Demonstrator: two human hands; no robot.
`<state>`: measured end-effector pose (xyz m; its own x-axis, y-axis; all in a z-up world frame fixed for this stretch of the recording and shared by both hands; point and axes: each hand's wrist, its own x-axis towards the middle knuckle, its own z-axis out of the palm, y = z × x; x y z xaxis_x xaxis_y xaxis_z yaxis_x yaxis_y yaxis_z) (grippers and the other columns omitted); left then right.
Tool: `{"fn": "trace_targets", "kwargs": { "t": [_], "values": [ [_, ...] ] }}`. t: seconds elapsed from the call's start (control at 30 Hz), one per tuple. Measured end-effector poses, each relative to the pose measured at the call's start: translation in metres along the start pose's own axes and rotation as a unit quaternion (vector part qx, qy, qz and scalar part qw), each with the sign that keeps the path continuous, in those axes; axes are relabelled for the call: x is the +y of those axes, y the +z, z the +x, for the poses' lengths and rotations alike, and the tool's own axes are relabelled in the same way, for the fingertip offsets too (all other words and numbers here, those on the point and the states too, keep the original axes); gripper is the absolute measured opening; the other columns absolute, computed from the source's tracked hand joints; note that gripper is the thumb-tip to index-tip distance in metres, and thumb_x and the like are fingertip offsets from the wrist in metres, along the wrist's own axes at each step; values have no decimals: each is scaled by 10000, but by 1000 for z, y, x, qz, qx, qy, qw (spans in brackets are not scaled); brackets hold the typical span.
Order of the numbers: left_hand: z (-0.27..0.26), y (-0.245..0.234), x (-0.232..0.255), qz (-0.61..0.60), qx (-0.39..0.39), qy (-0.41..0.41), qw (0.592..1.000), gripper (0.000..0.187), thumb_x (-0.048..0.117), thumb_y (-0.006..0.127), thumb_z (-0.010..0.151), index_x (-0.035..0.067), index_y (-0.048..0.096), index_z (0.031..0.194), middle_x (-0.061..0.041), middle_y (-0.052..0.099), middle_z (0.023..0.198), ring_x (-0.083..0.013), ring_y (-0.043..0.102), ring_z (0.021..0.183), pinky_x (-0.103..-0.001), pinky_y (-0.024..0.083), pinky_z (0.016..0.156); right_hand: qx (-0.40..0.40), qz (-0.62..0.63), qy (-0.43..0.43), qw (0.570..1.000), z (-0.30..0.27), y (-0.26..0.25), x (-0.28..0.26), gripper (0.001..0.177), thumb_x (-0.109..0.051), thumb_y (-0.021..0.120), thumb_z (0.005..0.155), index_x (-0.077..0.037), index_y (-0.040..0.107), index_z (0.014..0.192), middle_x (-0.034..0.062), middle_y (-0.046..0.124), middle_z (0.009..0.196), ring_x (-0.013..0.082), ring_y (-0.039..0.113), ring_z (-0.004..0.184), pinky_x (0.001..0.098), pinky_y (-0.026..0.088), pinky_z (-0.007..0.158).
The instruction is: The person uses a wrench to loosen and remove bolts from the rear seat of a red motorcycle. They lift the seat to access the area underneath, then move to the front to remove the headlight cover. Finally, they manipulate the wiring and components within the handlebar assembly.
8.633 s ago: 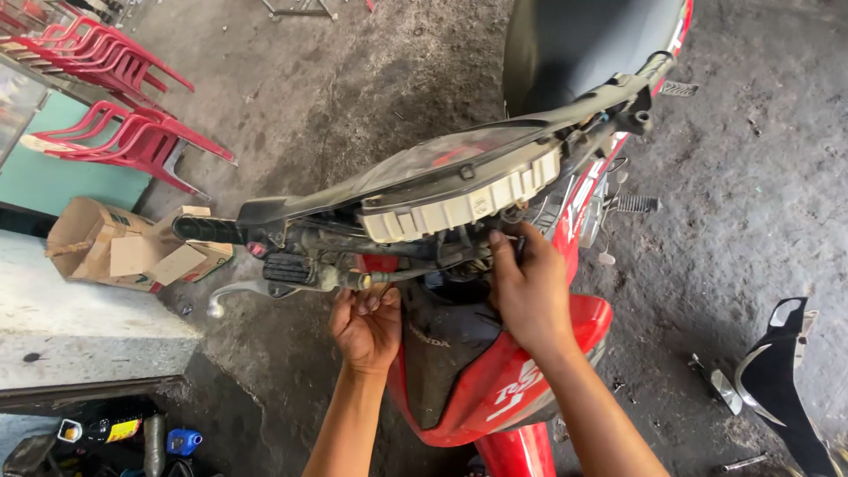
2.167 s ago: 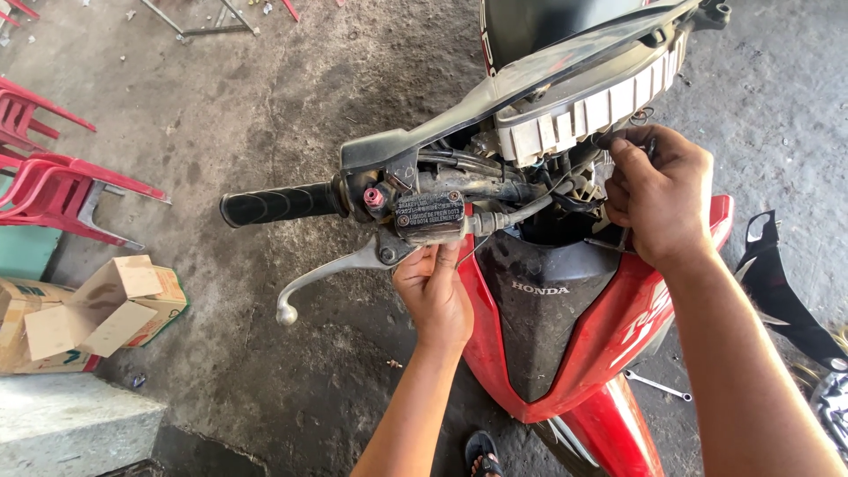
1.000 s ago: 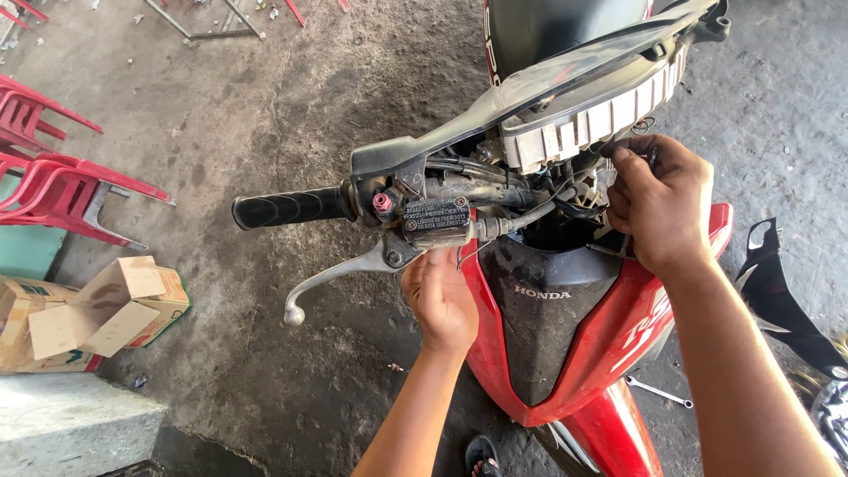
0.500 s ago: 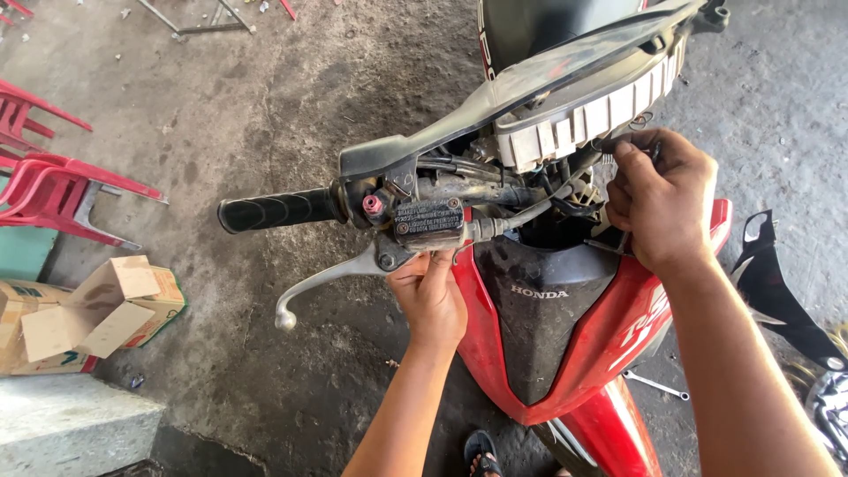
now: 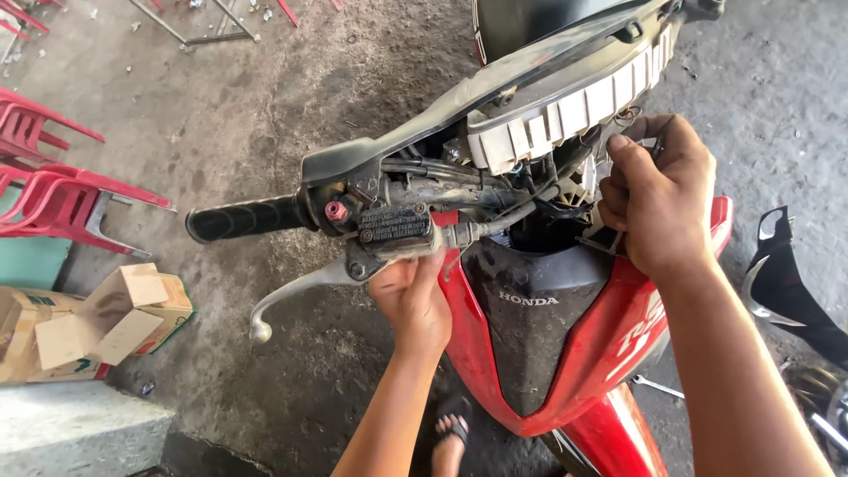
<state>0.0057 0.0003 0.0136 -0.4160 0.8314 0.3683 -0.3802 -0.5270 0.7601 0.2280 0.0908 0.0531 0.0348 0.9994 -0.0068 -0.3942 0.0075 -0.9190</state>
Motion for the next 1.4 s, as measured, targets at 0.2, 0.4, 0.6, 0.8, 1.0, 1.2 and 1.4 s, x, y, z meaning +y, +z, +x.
{"fn": "trace_targets", "kwargs": {
  "t": [0.2, 0.4, 0.6, 0.8, 1.0, 1.2, 1.4],
  "values": [
    [-3, 1, 20, -95, -33, 1, 995, 88, 35, 641, 983, 62, 675, 907, -55, 702, 1153, -176, 602, 1098, -383, 416, 1104, 7, -11, 0, 1000, 0, 0, 2, 78, -85, 554, 1068, -75, 484, 1099, -15, 426, 691, 56, 370, 495, 208, 290, 381],
    [-1, -18, 15, -167, -112, -105, 974, 359, 225, 485, 1096, 76, 609, 1397, -55, 640, 1414, -193, 564, 1304, -402, 434, 1092, 25, -30, -29, 999, 0, -5, 10, 82, -86, 590, 1075, -49, 519, 1093, 6, 475, 673, 75, 381, 497, 221, 340, 414],
    [5, -35, 9, -191, -38, -166, 967, 287, 163, 508, 1055, 11, 668, 1238, -109, 698, 1242, -219, 624, 1095, -396, 475, 1027, 19, -62, -47, 997, -4, -7, 7, 82, -69, 581, 1099, -38, 505, 1105, 7, 478, 711, 67, 394, 531, 208, 340, 425],
    [8, -25, 3, -191, -3, -144, 971, 387, 250, 541, 1063, 18, 588, 1369, -157, 677, 1288, -226, 654, 1099, -376, 563, 933, 16, -57, -64, 996, -4, -7, 9, 71, -54, 573, 1106, -32, 508, 1123, 1, 467, 704, 59, 393, 511, 204, 345, 413],
    [1, -26, -8, -167, -4, -111, 980, 348, 240, 455, 949, 71, 717, 793, -108, 708, 856, -248, 637, 966, -494, 470, 964, 22, -36, -72, 997, -4, -9, 11, 49, -54, 551, 1125, -31, 512, 1144, 4, 454, 761, 58, 394, 522, 208, 348, 414],
    [3, -38, -24, -125, -139, 13, 982, 300, 34, 577, 1014, 202, 769, 1172, 34, 784, 1135, -139, 678, 1144, -408, 421, 1129, 38, -13, -67, 997, -7, -11, 13, 69, -74, 557, 1126, -22, 577, 1086, -16, 422, 680, 56, 365, 494, 202, 330, 402],
    [5, -18, -8, -36, -125, 2, 992, 313, -96, 539, 1022, 18, 637, 1296, -60, 713, 1232, -133, 655, 1099, -330, 503, 1071, 20, 55, -89, 994, -11, -16, 16, 69, -96, 559, 1076, -32, 573, 1055, -18, 417, 673, 49, 331, 509, 198, 311, 430]
  ]
}}
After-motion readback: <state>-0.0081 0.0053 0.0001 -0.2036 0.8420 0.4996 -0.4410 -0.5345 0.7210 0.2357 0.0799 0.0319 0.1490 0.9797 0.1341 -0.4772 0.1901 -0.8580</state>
